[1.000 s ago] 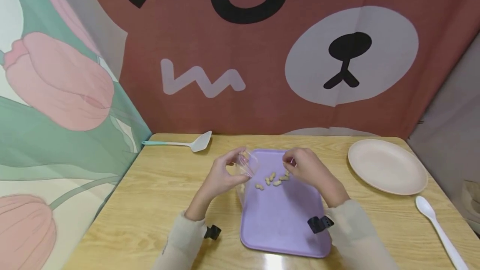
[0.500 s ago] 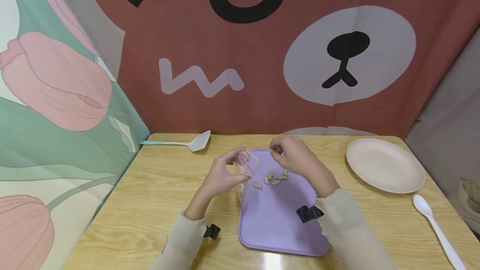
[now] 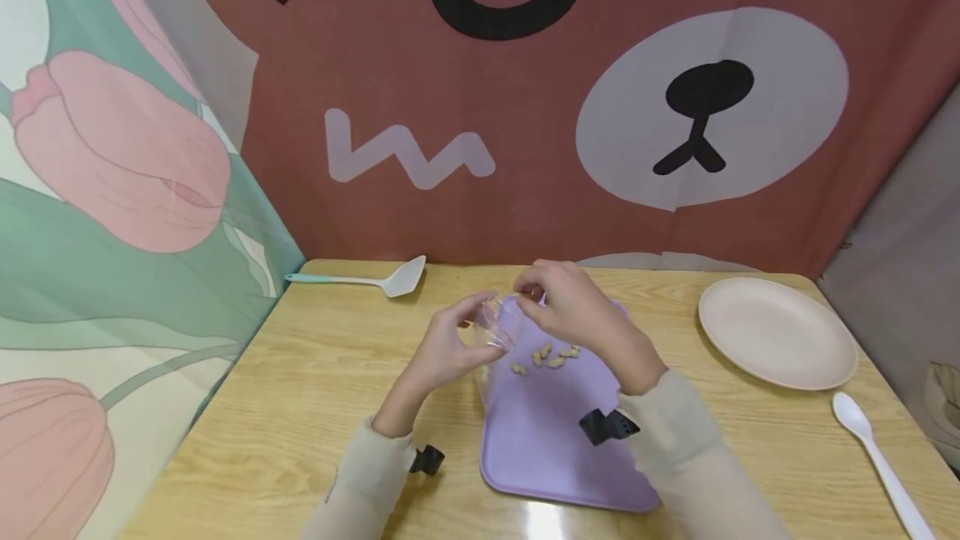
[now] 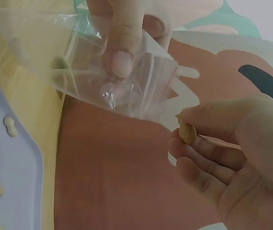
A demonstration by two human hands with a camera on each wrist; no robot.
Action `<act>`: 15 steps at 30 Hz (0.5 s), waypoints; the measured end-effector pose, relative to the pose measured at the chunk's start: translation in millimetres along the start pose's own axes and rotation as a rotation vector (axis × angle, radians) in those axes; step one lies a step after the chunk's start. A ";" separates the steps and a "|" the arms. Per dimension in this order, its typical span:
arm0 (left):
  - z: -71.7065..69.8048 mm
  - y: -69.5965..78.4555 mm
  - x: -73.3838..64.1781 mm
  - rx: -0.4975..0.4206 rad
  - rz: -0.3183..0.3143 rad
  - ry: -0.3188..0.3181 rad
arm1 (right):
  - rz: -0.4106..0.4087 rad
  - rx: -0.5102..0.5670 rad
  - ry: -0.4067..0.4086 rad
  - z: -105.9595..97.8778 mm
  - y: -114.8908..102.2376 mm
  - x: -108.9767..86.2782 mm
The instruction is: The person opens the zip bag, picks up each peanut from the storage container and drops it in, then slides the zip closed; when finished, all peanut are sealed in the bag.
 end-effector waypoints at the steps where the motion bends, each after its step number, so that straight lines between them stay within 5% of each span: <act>1: 0.2 0.5 0.2 -0.003 0.002 0.000 | 0.000 0.013 -0.005 0.5 -1.5 0.7; 15: 4.8 -0.8 0.6 -0.031 0.007 -0.035 | -0.003 0.043 -0.107 25.7 -8.5 9.0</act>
Point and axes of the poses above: each hand's wrist, its own x-axis towards the middle knuckle, its own z-axis out of the palm, y = z × x, the point moved 7 cm from there along x, towards the middle knuckle, and after that the axes turned 2 degrees about y, right-handed, at the moved point
